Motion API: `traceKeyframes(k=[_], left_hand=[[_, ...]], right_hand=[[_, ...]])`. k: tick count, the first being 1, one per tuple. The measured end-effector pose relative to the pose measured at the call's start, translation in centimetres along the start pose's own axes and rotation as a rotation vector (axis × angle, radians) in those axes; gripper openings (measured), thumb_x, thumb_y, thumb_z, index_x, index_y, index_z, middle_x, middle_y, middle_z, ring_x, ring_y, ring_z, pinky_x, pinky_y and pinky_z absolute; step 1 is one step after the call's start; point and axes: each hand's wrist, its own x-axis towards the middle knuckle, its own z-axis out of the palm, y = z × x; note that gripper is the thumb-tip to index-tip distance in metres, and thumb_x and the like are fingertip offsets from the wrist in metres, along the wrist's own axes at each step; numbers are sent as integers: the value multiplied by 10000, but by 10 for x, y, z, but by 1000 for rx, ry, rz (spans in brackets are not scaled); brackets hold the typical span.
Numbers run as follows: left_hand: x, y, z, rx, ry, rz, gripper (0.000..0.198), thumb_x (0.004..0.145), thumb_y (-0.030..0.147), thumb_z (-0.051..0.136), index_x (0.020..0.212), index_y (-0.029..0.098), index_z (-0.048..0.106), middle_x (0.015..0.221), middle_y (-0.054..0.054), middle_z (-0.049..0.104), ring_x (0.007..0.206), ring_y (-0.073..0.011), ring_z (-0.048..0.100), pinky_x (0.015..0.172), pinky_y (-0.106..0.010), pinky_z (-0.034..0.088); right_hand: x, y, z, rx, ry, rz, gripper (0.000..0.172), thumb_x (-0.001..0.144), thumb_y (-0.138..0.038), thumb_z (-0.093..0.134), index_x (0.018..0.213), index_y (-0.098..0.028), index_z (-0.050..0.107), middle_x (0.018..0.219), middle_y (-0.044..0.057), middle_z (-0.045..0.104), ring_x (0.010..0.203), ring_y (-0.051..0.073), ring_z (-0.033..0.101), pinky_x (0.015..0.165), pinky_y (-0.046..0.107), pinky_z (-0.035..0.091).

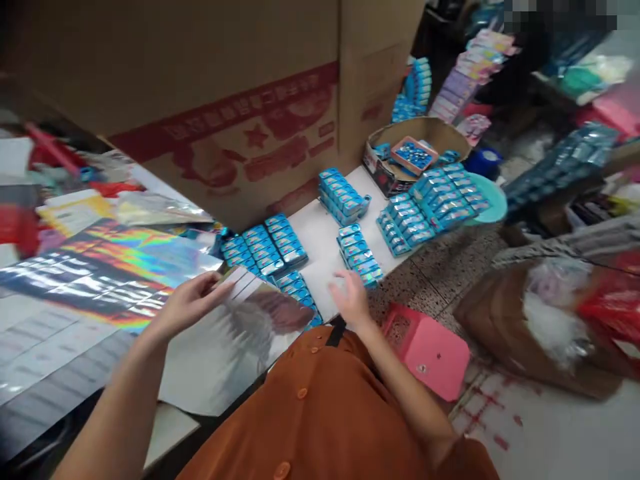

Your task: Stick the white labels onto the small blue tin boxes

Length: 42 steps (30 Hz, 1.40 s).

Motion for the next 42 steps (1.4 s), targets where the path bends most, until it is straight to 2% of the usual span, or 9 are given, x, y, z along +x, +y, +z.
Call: traceKeyframes(k=[5, 9, 13, 17, 20, 23, 30, 34, 42], left_hand=[[-42, 71, 17, -321, 34, 29, 293, 797, 461, 582, 714, 203, 471, 619, 38, 410, 551, -110, 399, 488, -217, 334], [-62, 84, 32, -468, 105, 10, 281, 804, 453, 583, 733, 210, 462, 622, 34, 462, 535, -114, 436, 480, -226, 365], [-70, 80, 41, -245, 274, 95, 200, 826, 397, 576, 845, 205, 522, 738, 13, 555, 659, -137, 543, 607, -251, 449], [-73, 89, 32, 130, 521, 399, 499, 774, 345, 655, 1227, 225, 484, 1261, -93, 546, 1194, -265, 489, 988, -415, 401], [-71, 96, 19, 355, 303, 603, 469, 790, 348, 646, 1235, 264, 526, 1278, -70, 572, 1288, -273, 413, 1084, -467, 287], [-66, 101, 12, 372, 72, 651, 327, 826, 373, 614, 1131, 255, 611, 1127, -55, 661, 1167, -236, 520, 1074, -440, 287], [-60, 107, 26, 19, -94, 290, 282, 830, 440, 578, 880, 193, 704, 797, -18, 701, 699, -140, 604, 646, -232, 441], [-53, 101, 42, -194, -113, 137, 296, 776, 463, 625, 819, 183, 710, 790, -17, 706, 701, -154, 614, 655, -234, 452], [-57, 110, 53, -692, -122, -145, 363, 670, 486, 716, 815, 155, 683, 773, -49, 704, 639, -159, 617, 601, -260, 480]], right_hand=[[5, -56, 15, 65, -129, -330, 413, 791, -417, 664, 1132, -198, 583, 1096, 79, 657, 1052, 202, 577, 956, 351, 419], [5, -69, 14, 141, -153, -307, 284, 831, -415, 629, 1005, -192, 646, 920, 50, 703, 871, 168, 623, 846, 303, 447], [-1, -67, 6, 236, -273, -147, 227, 870, -391, 579, 799, -195, 670, 711, -2, 645, 677, 127, 563, 695, 253, 424], [-4, -69, 4, 269, -398, -94, 296, 866, -389, 572, 655, -186, 614, 595, -26, 518, 593, 112, 459, 604, 243, 361], [-4, -72, 6, 296, -474, -140, 258, 856, -369, 581, 678, -186, 615, 609, -25, 514, 610, 114, 453, 610, 243, 352], [-6, -74, 6, 305, -500, -142, 231, 854, -360, 586, 710, -185, 629, 633, -21, 529, 623, 115, 459, 616, 241, 356], [-14, -71, 1, 233, -417, -152, 174, 839, -365, 613, 870, -205, 673, 701, -7, 602, 678, 135, 531, 675, 258, 424], [-12, -72, -3, 77, -154, -362, 306, 821, -321, 643, 1116, -243, 631, 981, 53, 657, 922, 194, 584, 853, 343, 456], [-18, -73, 2, -177, -47, -604, 321, 868, -239, 588, 1181, -300, 625, 1093, 51, 657, 1015, 216, 567, 916, 396, 428]])
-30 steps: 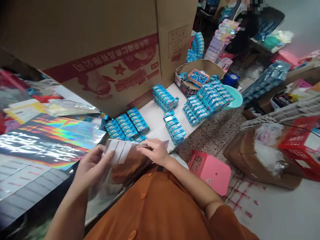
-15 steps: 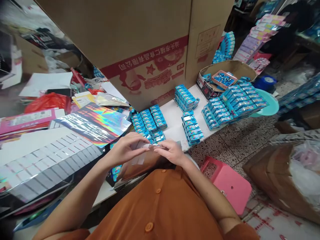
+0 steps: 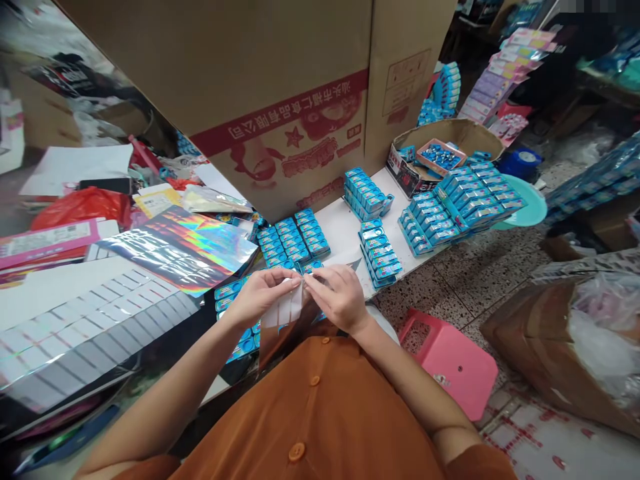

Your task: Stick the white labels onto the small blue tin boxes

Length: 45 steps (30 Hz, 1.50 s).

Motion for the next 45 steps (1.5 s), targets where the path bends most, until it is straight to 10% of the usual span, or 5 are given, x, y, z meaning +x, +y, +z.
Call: traceKeyframes(k=[14, 21, 35, 39, 45], left_hand=[[0, -4, 8, -104, 59, -61, 406, 636, 507, 747, 821, 154, 668, 732, -33, 689, 581, -132, 592, 541, -229, 439], [8, -8, -2, 451, 170, 235, 317, 795, 475, 584, 863, 187, 696, 870, -55, 718, 797, -210, 647, 742, -295, 485], [130, -49, -138, 1234, 258, 444, 289, 847, 331, 489, 927, 142, 693, 926, -115, 659, 985, -309, 560, 947, -512, 352], [140, -64, -87, 1096, 503, 540, 351, 845, 341, 526, 1141, 175, 615, 1169, -159, 580, 1170, -346, 443, 1003, -535, 296], [168, -70, 56, 542, 227, 432, 294, 865, 369, 522, 1074, 181, 608, 1032, -94, 652, 992, -230, 574, 905, -389, 429]], right_hand=[[-7, 2, 3, 2, 20, -18, 251, 866, -198, 571, 1085, -286, 654, 1109, 34, 680, 1006, 206, 595, 915, 398, 436], [1, 5, 2, 74, -43, -32, 145, 871, -207, 561, 979, -245, 650, 997, 37, 693, 957, 189, 584, 882, 382, 449], [-4, 73, -33, 223, 95, 696, 164, 827, -326, 582, 804, -192, 674, 780, 28, 672, 730, 163, 596, 739, 298, 462], [-7, 115, -46, 199, 115, 891, 238, 774, -385, 610, 810, -166, 694, 740, 25, 666, 666, 145, 562, 684, 273, 446], [-3, 165, -47, 183, 68, 966, 263, 744, -405, 633, 806, -159, 704, 732, 26, 669, 639, 134, 540, 660, 265, 436]])
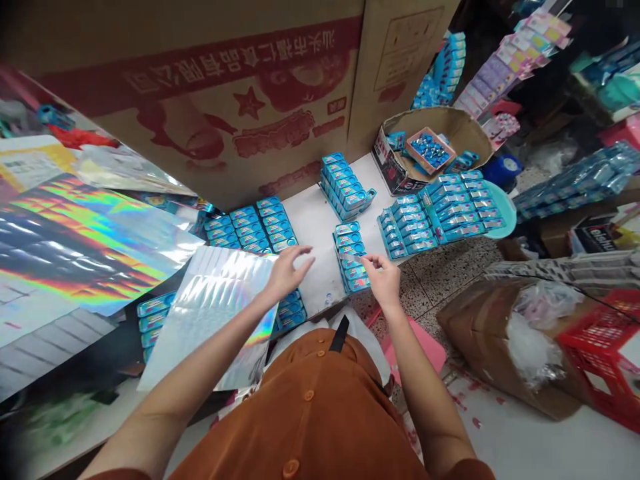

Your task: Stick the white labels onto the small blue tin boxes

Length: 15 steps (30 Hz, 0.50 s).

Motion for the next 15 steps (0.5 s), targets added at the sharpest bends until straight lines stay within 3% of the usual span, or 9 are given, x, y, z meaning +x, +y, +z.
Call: traceKeyframes(k=[3, 6, 15], left_hand=[[18, 12, 50, -341, -61, -231, 300, 842, 387, 547, 1036, 166, 611, 989, -93, 665, 895, -200, 610, 786, -328, 476], [36, 12, 80, -573, -93, -376, 329, 782, 396, 627, 1002, 153, 612, 961, -89, 665, 850, -179, 613, 777, -311, 482], [65, 10, 115, -795, -162, -525, 334, 651, 347, 764, 876, 139, 631, 818, -58, 657, 725, -134, 602, 735, -295, 488]], right_hand=[[18, 11, -1, 7, -56, 43, 259, 741, -399, 640, 799, -155, 701, 729, 27, 669, 642, 136, 547, 668, 270, 438], [34, 22, -3, 29, -90, 79, 250, 737, -392, 645, 789, -153, 696, 727, 29, 668, 644, 138, 551, 670, 276, 439], [64, 43, -5, 152, -117, 220, 222, 687, -369, 684, 745, -155, 681, 713, 18, 660, 645, 133, 556, 654, 267, 435]])
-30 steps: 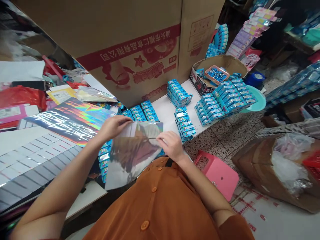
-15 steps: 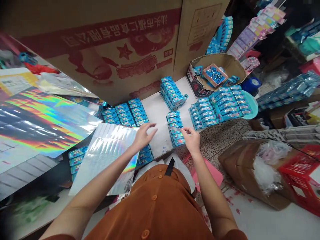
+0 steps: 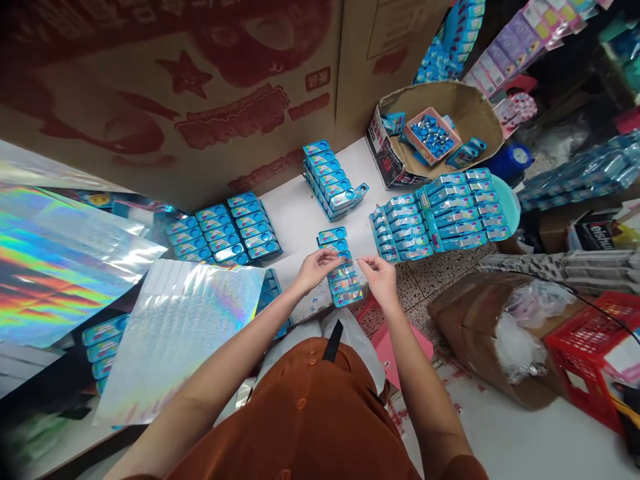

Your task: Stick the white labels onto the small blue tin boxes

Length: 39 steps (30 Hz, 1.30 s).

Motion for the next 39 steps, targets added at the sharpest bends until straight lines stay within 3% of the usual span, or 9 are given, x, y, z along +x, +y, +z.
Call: traceKeyframes(k=[7, 18, 22, 28, 33, 39], left_hand=[[10, 2, 4, 11, 56, -19, 172, 675, 263, 704, 788, 149, 642, 720, -7, 632, 648, -111, 572, 671, -254, 470], [7, 4, 4, 4, 83, -61, 186, 708, 254, 643, 858, 145, 653, 758, -21, 635, 681, -122, 578, 676, -253, 464], [0, 9, 6, -27, 103, -95, 222, 761, 326, 616, 883, 147, 664, 810, -38, 648, 715, -132, 582, 678, -253, 461], [-12, 19, 17, -173, 78, -144, 431, 780, 543, 587, 919, 143, 670, 954, -86, 673, 806, -159, 613, 717, -270, 476], [-16, 21, 17, -172, 40, -161, 370, 609, 405, 785, 848, 151, 659, 747, -21, 665, 679, -130, 610, 675, -254, 473], [-13, 14, 16, -61, 178, -136, 307, 630, 357, 760, 827, 152, 642, 670, -8, 662, 614, -131, 612, 634, -253, 480]], right_hand=[[16, 8, -5, 4, -44, 40, 224, 682, -388, 700, 735, -171, 686, 686, 2, 652, 615, 127, 536, 633, 263, 425], [12, -4, -12, 42, -169, 55, 213, 720, -387, 690, 754, -177, 686, 722, 12, 650, 645, 134, 543, 658, 269, 427], [6, -13, -14, 79, -207, 71, 202, 716, -377, 697, 742, -177, 685, 722, 13, 654, 658, 139, 552, 662, 268, 434], [8, -18, -18, 128, -228, 83, 203, 707, -377, 709, 749, -180, 689, 753, 20, 673, 684, 145, 570, 687, 274, 446], [18, -7, -14, 148, -231, 116, 217, 699, -387, 713, 748, -178, 682, 736, 18, 665, 670, 144, 566, 670, 273, 443], [36, 19, -6, 148, -218, 170, 237, 659, -400, 730, 719, -177, 676, 705, 10, 662, 640, 139, 557, 655, 271, 435]])
